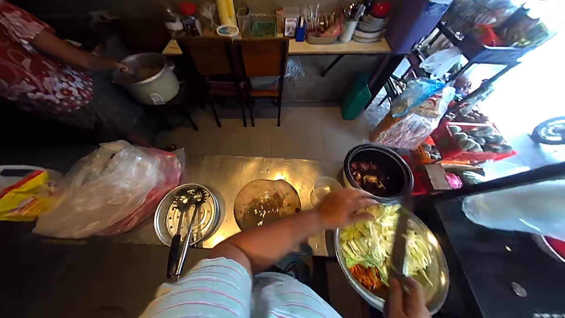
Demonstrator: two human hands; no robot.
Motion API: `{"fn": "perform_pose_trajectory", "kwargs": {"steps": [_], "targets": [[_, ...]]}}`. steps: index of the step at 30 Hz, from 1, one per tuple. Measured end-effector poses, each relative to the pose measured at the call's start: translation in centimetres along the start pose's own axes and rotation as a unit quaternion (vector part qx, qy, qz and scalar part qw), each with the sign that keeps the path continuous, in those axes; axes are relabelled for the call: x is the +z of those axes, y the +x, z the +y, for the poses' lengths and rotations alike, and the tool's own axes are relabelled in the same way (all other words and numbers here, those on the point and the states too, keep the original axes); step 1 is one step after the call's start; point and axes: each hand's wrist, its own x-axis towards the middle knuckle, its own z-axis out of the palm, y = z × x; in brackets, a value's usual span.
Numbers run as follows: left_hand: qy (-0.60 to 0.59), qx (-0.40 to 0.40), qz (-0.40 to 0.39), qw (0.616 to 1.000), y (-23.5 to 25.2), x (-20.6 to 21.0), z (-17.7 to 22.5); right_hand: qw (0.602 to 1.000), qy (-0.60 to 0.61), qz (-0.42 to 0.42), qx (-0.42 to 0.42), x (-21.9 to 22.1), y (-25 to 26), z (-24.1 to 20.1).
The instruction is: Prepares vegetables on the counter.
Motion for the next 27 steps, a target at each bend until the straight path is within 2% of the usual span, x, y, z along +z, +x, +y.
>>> {"fn": "perform_pose_trajectory", "kwargs": {"steps": [2, 5, 7, 8, 10, 13, 14, 16, 18, 22, 27], "targets": [[0.041, -0.106, 0.007, 0.993, -3.0, -3.1, -5.3, 0.997, 0.004, -0.057, -0.050, 2.9, 0.9, -0.9], [0.131, -0.297, -0.007, 0.946, -8.1, -6.4, -13.8, 0.986, -0.037, -0.132, -0.093, 8.4, 2.6, -2.5], [0.148, -0.367, -0.067, 0.916, -11.9, -7.4, -17.3, 0.973, -0.080, -0.213, -0.036, 11.5, 3.8, -4.6], [0.149, -0.368, -0.103, 0.912, -13.5, -7.4, -18.1, 0.963, -0.107, -0.245, -0.010, 12.8, 4.5, -5.7], [0.137, -0.327, -0.157, 0.922, -15.9, -6.8, -17.7, 0.948, -0.162, -0.273, 0.010, 15.2, 5.6, -7.1], [0.061, -0.247, -0.187, 0.949, -18.3, -6.9, -14.1, 0.930, -0.237, -0.278, 0.022, 18.0, 6.6, -8.1], [0.034, -0.216, -0.173, 0.960, -19.0, -7.5, -13.0, 0.928, -0.246, -0.280, 0.017, 18.8, 6.7, -8.3], [0.006, -0.171, -0.093, 0.981, -21.1, -8.4, -11.7, 0.923, -0.258, -0.287, -0.009, 20.1, 6.5, -8.3], [0.033, -0.193, -0.045, 0.980, -23.3, -8.9, -11.2, 0.912, -0.275, -0.301, -0.042, 21.2, 5.8, -8.2], [0.101, -0.287, -0.091, 0.948, -26.6, -9.0, -11.4, 0.889, -0.288, -0.346, -0.079, 22.6, 4.1, -8.2], [0.126, -0.352, -0.064, 0.925, -26.0, -8.5, -11.9, 0.914, -0.236, -0.318, -0.089, 21.1, 3.5, -7.9]]}}
